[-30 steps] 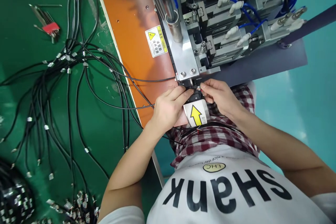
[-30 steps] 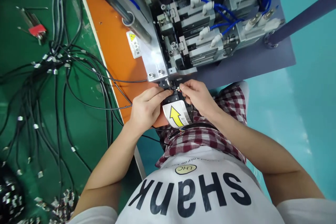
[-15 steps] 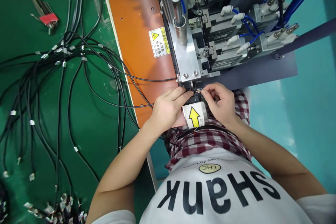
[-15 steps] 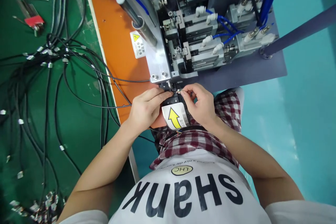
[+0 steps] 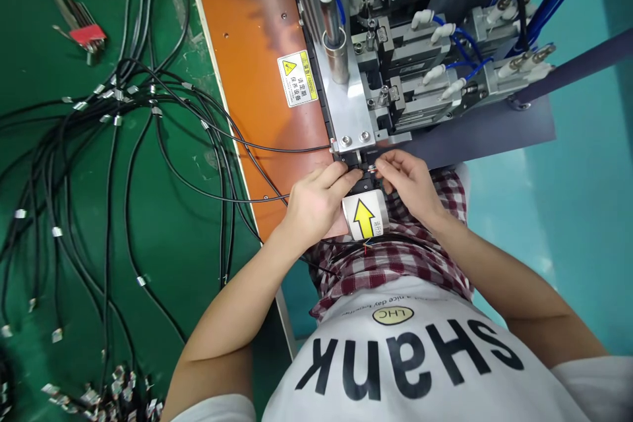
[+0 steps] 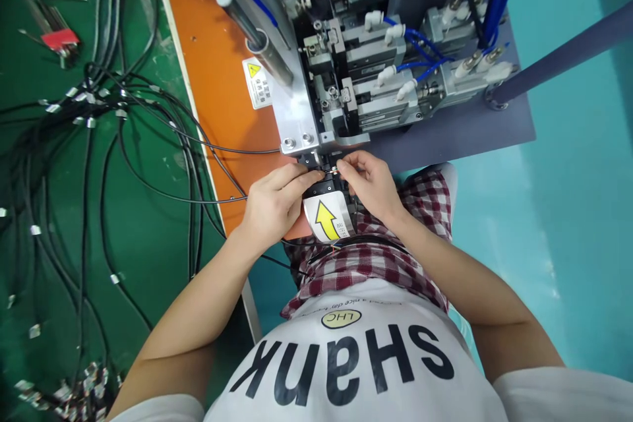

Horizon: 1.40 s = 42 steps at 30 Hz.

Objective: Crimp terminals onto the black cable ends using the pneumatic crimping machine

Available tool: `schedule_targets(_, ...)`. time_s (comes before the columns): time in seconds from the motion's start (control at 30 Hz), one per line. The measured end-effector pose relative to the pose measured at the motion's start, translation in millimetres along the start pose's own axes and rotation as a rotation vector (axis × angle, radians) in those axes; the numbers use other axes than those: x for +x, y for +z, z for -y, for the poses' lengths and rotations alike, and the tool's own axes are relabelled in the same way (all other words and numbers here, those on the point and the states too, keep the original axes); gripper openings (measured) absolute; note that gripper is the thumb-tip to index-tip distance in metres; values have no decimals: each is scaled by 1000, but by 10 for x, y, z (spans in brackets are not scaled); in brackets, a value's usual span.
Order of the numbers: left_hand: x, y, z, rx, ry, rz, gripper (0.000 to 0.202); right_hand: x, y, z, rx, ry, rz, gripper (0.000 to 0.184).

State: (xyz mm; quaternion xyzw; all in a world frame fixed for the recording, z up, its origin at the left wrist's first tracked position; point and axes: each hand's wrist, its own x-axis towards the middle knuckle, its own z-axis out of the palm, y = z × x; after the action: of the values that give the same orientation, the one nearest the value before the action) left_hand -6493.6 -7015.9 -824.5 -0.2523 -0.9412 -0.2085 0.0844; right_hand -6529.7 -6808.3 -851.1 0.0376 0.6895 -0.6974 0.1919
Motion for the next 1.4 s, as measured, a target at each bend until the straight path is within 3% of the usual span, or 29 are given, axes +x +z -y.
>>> schedule_targets(0.33, 10, -7, 7, -34, -35, 49, 38, 74, 68, 106, 153, 179, 42, 31)
schedule_targets(0.53, -67, 59, -98, 110, -117, -64, 32, 57, 45, 80, 44, 79, 37, 27)
schedule_targets(0.73, -113, 37, -183, -53, -203, -72, 35, 48, 34, 111, 110, 166, 53, 32)
schedule_targets(0.87, -326, -40, -242, -37, -263, -99, 35, 42, 18, 126, 105, 154, 55, 28)
schedule_targets(1.07, -672, -126, -273, 97, -285, 28, 57, 35, 17, 120, 108, 164, 66, 31)
schedule_targets(1.2, -663, -175, -211, 155, -265, 116, 60, 42, 7, 102, 98, 150, 69, 33)
schedule_targets(1.4, -671, -207, -231, 152, -245, 86, 61, -45, -214, 31, 94, 156, 42, 45)
